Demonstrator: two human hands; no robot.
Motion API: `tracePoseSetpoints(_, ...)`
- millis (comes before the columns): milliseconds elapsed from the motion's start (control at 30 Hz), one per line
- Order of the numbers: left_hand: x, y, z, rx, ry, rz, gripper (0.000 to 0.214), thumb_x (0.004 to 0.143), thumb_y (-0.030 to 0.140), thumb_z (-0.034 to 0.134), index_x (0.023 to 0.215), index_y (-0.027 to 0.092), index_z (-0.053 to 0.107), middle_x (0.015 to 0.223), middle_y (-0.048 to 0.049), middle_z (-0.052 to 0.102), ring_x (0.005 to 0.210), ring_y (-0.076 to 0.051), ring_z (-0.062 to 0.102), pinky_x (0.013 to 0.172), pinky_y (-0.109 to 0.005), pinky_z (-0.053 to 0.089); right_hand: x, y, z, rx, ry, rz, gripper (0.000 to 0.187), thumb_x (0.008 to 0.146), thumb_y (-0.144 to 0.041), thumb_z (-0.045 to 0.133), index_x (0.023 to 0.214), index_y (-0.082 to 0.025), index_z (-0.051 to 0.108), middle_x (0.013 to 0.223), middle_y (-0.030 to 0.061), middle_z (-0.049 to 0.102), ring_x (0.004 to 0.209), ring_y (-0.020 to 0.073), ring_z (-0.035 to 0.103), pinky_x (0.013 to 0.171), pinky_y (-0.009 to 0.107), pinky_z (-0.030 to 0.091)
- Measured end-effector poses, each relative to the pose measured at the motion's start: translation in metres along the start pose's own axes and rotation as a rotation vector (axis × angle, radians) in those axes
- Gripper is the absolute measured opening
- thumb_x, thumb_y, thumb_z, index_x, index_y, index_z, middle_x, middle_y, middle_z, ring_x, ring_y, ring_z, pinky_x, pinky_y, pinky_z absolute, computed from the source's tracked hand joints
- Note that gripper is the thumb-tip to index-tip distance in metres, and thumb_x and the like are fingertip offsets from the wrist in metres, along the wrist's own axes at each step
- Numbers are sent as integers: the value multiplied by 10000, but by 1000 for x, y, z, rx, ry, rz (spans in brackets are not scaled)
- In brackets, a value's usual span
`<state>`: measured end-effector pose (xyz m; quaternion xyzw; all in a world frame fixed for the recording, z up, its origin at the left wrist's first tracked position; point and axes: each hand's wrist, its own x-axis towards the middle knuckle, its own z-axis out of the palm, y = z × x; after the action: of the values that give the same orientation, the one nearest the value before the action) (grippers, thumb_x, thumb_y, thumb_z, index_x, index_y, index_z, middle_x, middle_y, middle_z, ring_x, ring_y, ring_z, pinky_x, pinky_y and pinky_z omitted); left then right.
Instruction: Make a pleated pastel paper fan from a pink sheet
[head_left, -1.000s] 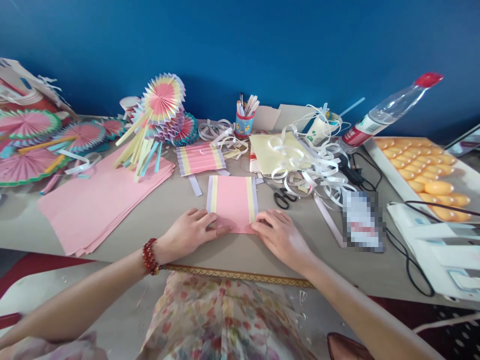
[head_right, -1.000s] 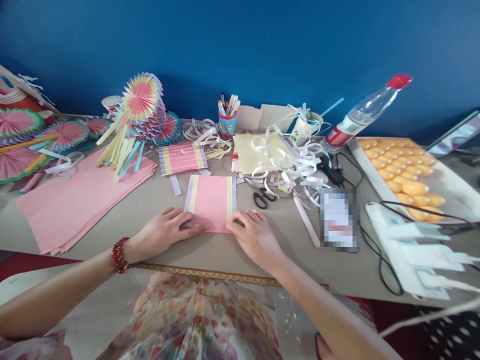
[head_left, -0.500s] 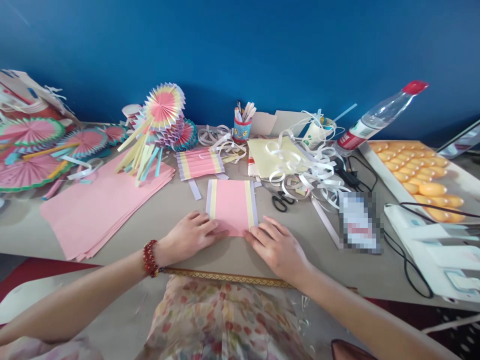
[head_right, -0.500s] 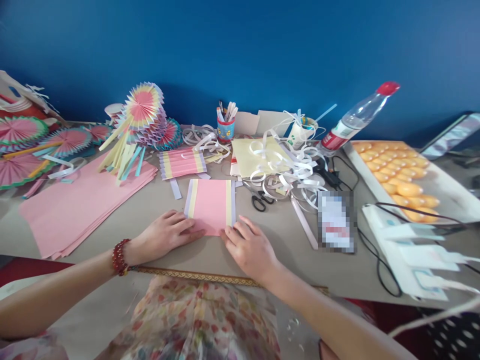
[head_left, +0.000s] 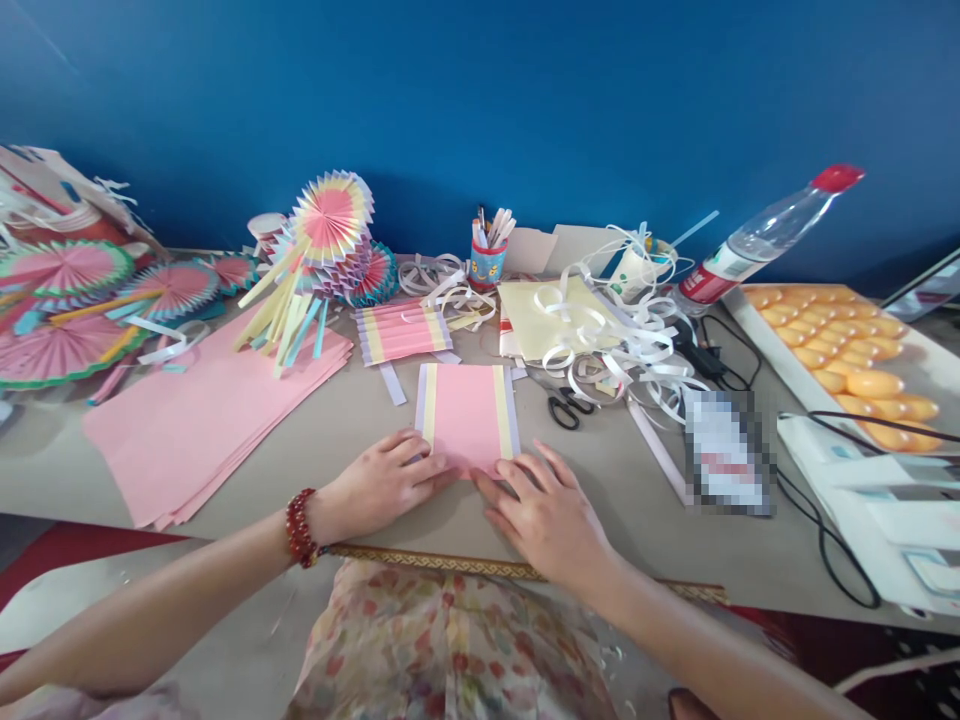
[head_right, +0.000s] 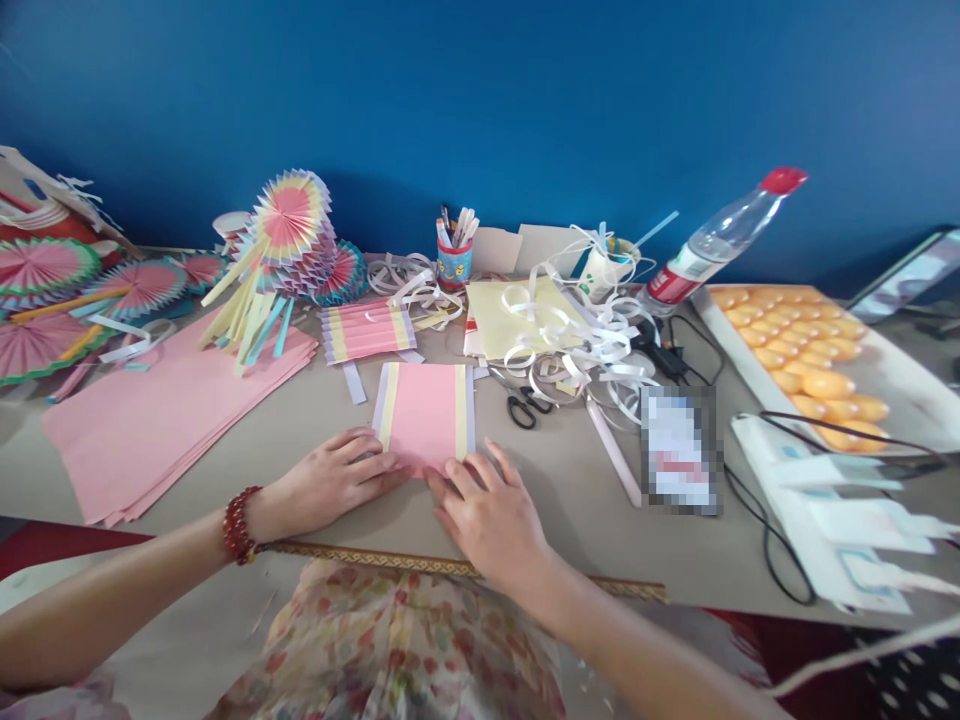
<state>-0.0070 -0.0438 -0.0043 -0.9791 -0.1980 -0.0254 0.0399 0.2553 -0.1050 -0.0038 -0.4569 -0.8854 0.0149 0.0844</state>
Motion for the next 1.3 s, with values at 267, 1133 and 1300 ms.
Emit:
tracePoseSetpoints(267,-24,1,-3,-189,-57,-90,552,966,394,456,1471,198,348,1469,-75,451,1321,-253,395,1168,-451,202,-28,22,-1,36,19,44,374,974,-361,468,1326,-259,541,1409,11,530,1271,264,431,1125,526,215)
tracePoseSetpoints(1133,-50,20,5,-98,18,-271,713,931,549,454,1486,130,298,1533,-145,329,1426,-270,288,1180,-465,210,-31,22,1,26,86,42,350,968,-313,478,1285,-200,572,1352,52,582,1214,247,516,1027,445,401)
tracePoseSetpoints(1300,-46,45,2,-296,278,-517,332,964,303,456,1254,169,546,1330,-147,568,1235,-257,529,989,-407,472,-24,14,4,58,240,96,217,958,-175,472,998,-202,683,1034,59,723,935,193,639,837,333,499)
